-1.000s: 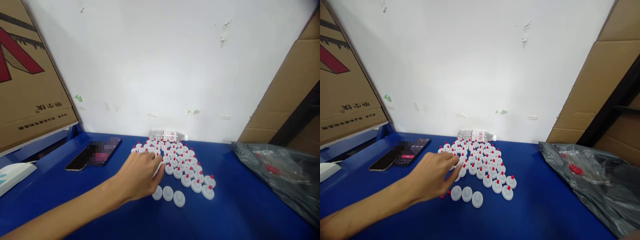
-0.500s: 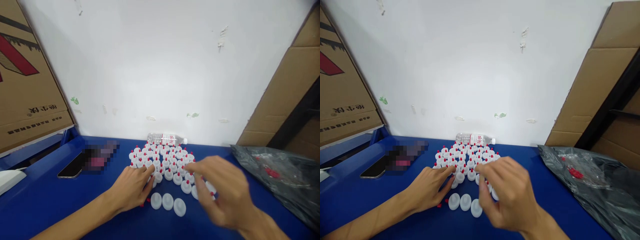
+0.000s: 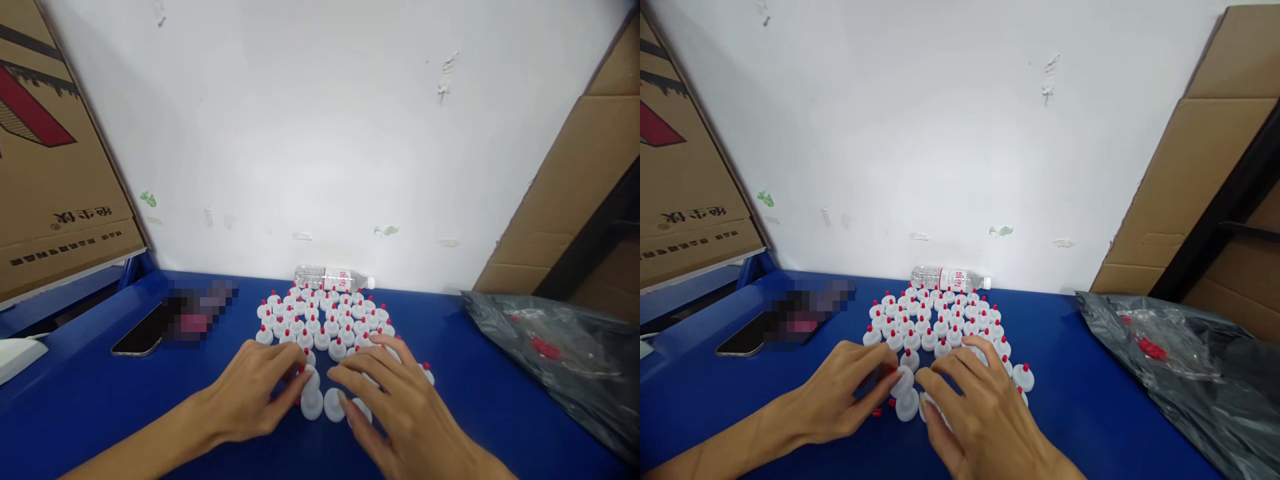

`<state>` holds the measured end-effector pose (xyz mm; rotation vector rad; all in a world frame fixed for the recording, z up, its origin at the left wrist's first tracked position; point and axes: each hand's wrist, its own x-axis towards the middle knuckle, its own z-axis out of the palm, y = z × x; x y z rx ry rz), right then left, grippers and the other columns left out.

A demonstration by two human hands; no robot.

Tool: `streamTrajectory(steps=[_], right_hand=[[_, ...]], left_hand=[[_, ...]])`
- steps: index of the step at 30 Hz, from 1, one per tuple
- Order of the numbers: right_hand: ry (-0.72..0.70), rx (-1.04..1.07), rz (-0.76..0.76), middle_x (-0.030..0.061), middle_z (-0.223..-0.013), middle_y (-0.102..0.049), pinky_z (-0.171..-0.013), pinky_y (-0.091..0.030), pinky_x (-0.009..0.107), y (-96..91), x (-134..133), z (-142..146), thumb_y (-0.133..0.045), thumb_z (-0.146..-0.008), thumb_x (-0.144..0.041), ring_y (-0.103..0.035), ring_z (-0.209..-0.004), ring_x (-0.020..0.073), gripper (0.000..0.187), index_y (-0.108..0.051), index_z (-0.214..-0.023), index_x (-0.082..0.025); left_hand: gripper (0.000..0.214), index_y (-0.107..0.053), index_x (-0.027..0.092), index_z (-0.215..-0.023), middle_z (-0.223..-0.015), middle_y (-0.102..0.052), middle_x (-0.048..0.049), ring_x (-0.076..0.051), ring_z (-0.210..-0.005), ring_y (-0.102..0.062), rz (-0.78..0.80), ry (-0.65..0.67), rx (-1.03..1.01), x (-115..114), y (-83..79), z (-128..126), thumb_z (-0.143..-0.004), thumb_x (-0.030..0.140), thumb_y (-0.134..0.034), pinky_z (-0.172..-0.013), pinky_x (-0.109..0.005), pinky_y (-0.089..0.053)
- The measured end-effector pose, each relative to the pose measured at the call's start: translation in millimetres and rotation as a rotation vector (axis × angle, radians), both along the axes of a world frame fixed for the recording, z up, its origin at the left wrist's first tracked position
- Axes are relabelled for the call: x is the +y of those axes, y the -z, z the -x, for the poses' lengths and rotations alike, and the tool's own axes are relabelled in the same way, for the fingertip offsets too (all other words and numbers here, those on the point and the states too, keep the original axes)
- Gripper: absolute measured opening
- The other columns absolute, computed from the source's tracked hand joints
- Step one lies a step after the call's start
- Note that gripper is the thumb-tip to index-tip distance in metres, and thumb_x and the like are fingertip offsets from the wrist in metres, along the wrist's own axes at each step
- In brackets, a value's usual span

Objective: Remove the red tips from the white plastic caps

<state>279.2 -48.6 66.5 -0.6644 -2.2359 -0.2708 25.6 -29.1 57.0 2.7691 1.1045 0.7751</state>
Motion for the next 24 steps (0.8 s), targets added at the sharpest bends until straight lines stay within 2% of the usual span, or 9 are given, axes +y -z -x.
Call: streamTrajectory(steps=[2,5,7,10,15,18,20,24], right_hand=[[0.033,-0.013,-0.028,0.0024,-0.108,-0.077,-0.108,-0.046,0.040,4.1,-3,5,-0.052,-0.107,-0.031,-0.072,-0.098,0.0178,0.029,-0.065,-0.130,-0.018],[0.008,-0.009,-0.105,0.0043,-0.111,-0.079,-0.113,-0.044,0.036,11.5,-5,11,-0.051,-0.108,-0.050,-0.074,-0.101,0.0176,0.045,-0.064,-0.132,-0.014],[-0.010,0.025,-0.136,0.0029,-0.104,-0.080,-0.116,-0.042,0.032,15.5,-6,14,-0.051,-0.110,-0.043,-0.075,-0.094,0.0147,0.039,-0.066,-0.129,-0.013],[0.008,0.081,-0.140,-0.0005,-0.091,-0.080,-0.114,-0.043,0.028,17.9,-7,17,-0.049,-0.111,-0.031,-0.074,-0.081,0.0112,0.027,-0.067,-0.124,-0.015],[-0.004,0.125,-0.143,-0.0037,-0.087,-0.079,-0.107,-0.050,0.026,13.7,-3,17,-0.049,-0.112,-0.039,-0.074,-0.072,0.0084,0.025,-0.064,-0.112,-0.019],[-0.037,0.174,-0.178,-0.0047,-0.087,-0.079,-0.110,-0.046,0.023,13.2,-1,18,-0.049,-0.113,-0.039,-0.074,-0.071,0.0058,0.025,-0.061,-0.109,-0.018],[-0.045,0.191,-0.181,-0.0058,-0.087,-0.079,-0.113,-0.042,0.022,14.1,-1,20,-0.048,-0.113,-0.036,-0.074,-0.071,0.0042,0.022,-0.060,-0.108,-0.018],[-0.051,0.178,-0.176,-0.0064,-0.086,-0.079,-0.116,-0.038,0.023,14.4,-4,22,-0.053,-0.111,-0.025,-0.072,-0.067,0.0039,0.009,-0.059,-0.107,-0.019]], left_hand=[[0.015,-0.054,0.024,-0.100,-0.080,-0.073,0.0022,-0.014,-0.062,-0.068,-0.075,0.083,-0.073,-7,2.5,-3,-0.111,0.028,-0.044,-0.061,-0.028,-0.045],[0.018,-0.054,0.025,-0.108,-0.089,-0.077,-0.0005,-0.014,-0.069,-0.074,-0.176,0.226,-0.208,-19,5.7,-11,-0.115,0.034,-0.040,-0.061,-0.026,-0.049],[0.023,-0.054,0.025,-0.107,-0.090,-0.078,-0.0011,-0.014,-0.070,-0.075,-0.181,0.221,-0.253,-26,8.0,-16,-0.116,0.037,-0.036,-0.060,-0.027,-0.051],[0.029,-0.053,0.026,-0.104,-0.084,-0.075,0.0020,-0.013,-0.064,-0.072,-0.174,0.127,-0.252,-30,11.6,-21,-0.117,0.039,-0.031,-0.059,-0.029,-0.052],[0.028,-0.051,0.024,-0.104,-0.083,-0.072,0.0017,-0.014,-0.060,-0.069,-0.273,0.123,-0.170,-24,12.9,-21,-0.116,0.040,-0.031,-0.053,-0.029,-0.050],[0.029,-0.051,0.024,-0.103,-0.083,-0.071,0.0016,-0.015,-0.058,-0.069,-0.267,0.094,-0.072,-23,10.9,-22,-0.116,0.040,-0.031,-0.051,-0.031,-0.049],[0.033,-0.050,0.024,-0.098,-0.078,-0.068,0.0021,-0.016,-0.054,-0.066,-0.258,0.086,-0.019,-25,9.0,-22,-0.116,0.035,-0.026,-0.048,-0.031,-0.046],[0.039,-0.047,0.025,-0.090,-0.071,-0.064,0.0023,-0.017,-0.053,-0.062,-0.161,0.157,-0.054,-30,4.8,-20,-0.114,0.027,-0.017,-0.050,-0.032,-0.044]])
